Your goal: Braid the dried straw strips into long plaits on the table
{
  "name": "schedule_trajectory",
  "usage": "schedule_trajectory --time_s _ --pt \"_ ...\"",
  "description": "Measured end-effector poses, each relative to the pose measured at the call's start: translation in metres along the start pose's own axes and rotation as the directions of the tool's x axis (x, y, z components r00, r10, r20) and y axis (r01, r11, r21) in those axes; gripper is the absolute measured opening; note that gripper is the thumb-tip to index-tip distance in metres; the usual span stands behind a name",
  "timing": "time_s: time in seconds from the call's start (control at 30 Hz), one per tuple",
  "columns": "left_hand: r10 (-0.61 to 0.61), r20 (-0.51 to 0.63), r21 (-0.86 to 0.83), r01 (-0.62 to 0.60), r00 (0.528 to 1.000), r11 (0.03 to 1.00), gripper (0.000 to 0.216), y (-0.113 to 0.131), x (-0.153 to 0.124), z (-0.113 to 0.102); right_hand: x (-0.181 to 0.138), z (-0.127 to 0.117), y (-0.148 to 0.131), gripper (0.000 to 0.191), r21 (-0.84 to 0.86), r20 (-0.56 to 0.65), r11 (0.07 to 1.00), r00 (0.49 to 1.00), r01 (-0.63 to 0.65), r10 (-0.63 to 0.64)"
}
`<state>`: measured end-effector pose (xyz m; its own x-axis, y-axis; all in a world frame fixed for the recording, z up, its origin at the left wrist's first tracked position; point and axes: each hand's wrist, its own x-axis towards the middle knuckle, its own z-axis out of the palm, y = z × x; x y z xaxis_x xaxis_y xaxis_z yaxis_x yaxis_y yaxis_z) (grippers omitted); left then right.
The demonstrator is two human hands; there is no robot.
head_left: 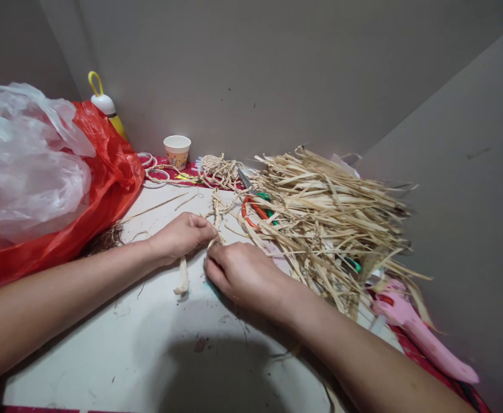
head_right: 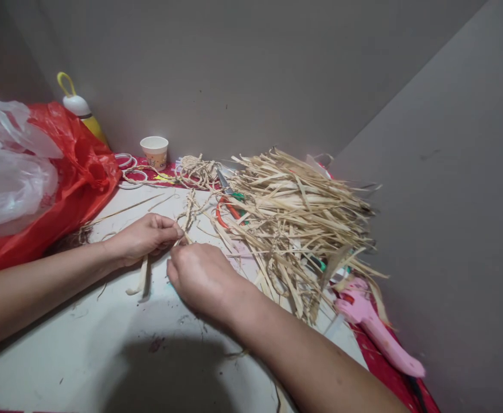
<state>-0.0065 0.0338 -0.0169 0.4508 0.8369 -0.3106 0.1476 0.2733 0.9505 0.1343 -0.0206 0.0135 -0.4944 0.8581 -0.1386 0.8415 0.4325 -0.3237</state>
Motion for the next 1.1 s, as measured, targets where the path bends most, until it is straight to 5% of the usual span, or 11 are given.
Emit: schedule_trajectory --time_s 0.1,0.17,0.27,0.37,0.5,0.73,0.93,1.1 --pt "-0.005 0.048 -0.115 0.010 0.999 0.993 0.019 0.004 -0.001 -0.004 -0.005 -0.017 0.006 0.036 0.329 0.055 0.942 0.995 0.064 -0.086" --pt "-0.011 0.077 -0.158 0.023 0.997 0.987 0.022 0.007 -0.001 -0.007 -0.001 -0.024 0.016 0.040 0.509 -0.113 0.861 0.992 0.004 0.062" --pt "-0.026 0.129 -0.169 0.048 0.991 0.984 0.016 0.007 0.000 -0.011 0.014 -0.020 0.036 0.034 0.678 -0.298 0.733 0.890 -0.058 0.346" --pt "-0.016 0.156 -0.165 0.042 0.988 0.985 0.014 0.006 0.001 -0.012 0.026 -0.005 0.047 0.029 0.800 -0.111 0.588 0.936 -0.114 0.333" --pt "0.006 0.164 -0.160 0.021 0.986 0.987 0.022 0.005 0.000 -0.009 0.030 0.007 0.046 0.034 0.838 0.098 0.522 0.985 -0.160 0.146" --pt "0.023 0.179 0.083 -0.038 0.984 0.996 0.015 0.010 -0.002 -0.008 0.033 0.002 0.050 0.031 0.867 0.247 0.425 0.965 -0.259 0.085" --pt "0.063 0.194 0.298 -0.120 0.979 0.947 0.012 0.013 -0.004 -0.012 0.036 0.003 0.049 0.030 0.897 0.253 0.345 0.960 -0.278 0.117" --pt "-0.086 0.202 0.189 0.047 0.976 0.981 0.014 0.018 -0.006 -0.012 0.035 0.010 0.046 0.025 0.841 0.200 0.459 0.953 -0.286 0.228"
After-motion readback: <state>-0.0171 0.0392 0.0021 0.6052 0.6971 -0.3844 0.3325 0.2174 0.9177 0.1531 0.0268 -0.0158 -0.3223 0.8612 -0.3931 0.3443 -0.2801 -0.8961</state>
